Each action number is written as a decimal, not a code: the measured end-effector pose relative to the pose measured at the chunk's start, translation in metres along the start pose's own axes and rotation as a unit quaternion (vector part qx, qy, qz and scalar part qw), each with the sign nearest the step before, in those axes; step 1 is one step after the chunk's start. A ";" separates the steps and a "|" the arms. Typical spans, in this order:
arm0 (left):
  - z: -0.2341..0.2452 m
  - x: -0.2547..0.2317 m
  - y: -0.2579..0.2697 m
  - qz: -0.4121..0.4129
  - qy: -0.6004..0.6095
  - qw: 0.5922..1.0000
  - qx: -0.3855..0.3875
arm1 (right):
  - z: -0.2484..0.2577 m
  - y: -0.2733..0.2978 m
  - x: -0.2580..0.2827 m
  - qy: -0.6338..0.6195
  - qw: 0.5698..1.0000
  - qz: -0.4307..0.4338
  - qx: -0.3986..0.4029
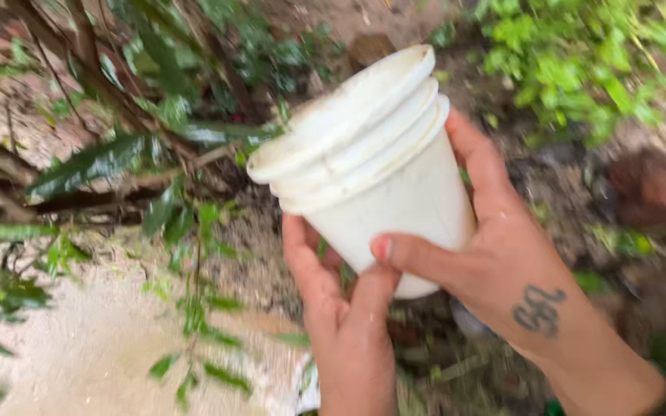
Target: The person waters plants in a garden by pouring water from a small plastic container onto the base of several plants.
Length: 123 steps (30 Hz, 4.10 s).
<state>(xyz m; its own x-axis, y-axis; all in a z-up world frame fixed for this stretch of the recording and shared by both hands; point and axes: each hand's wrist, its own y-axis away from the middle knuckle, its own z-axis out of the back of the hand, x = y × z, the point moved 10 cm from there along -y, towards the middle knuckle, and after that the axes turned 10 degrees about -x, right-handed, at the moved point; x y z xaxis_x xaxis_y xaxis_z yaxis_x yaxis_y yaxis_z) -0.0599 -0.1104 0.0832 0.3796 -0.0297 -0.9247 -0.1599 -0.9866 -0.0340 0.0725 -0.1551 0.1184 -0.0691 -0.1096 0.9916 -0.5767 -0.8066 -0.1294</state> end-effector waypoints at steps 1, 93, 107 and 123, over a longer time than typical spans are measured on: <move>0.004 -0.010 0.010 -0.003 -0.014 1.000 0.009 | -0.002 0.012 0.010 -0.003 1.000 0.015 -0.014; 0.731 -0.967 0.026 -0.133 0.025 0.989 -0.058 | -0.921 0.387 0.669 -0.232 0.940 0.082 0.238; 0.869 -1.025 -0.231 -0.120 0.009 0.991 0.051 | -1.132 0.252 0.686 -0.225 0.937 0.202 0.175; 0.884 -0.970 -0.503 -0.068 0.038 0.995 0.060 | -1.261 0.012 0.626 -0.178 0.949 0.179 0.189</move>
<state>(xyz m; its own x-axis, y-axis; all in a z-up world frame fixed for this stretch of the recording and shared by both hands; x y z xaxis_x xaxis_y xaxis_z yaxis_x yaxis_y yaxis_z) -1.1529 0.5562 0.6623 0.4720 0.0860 -0.8774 -0.2077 -0.9564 -0.2055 -1.0039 0.4993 0.7473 0.1125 -0.5512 0.8268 -0.2303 -0.8239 -0.5179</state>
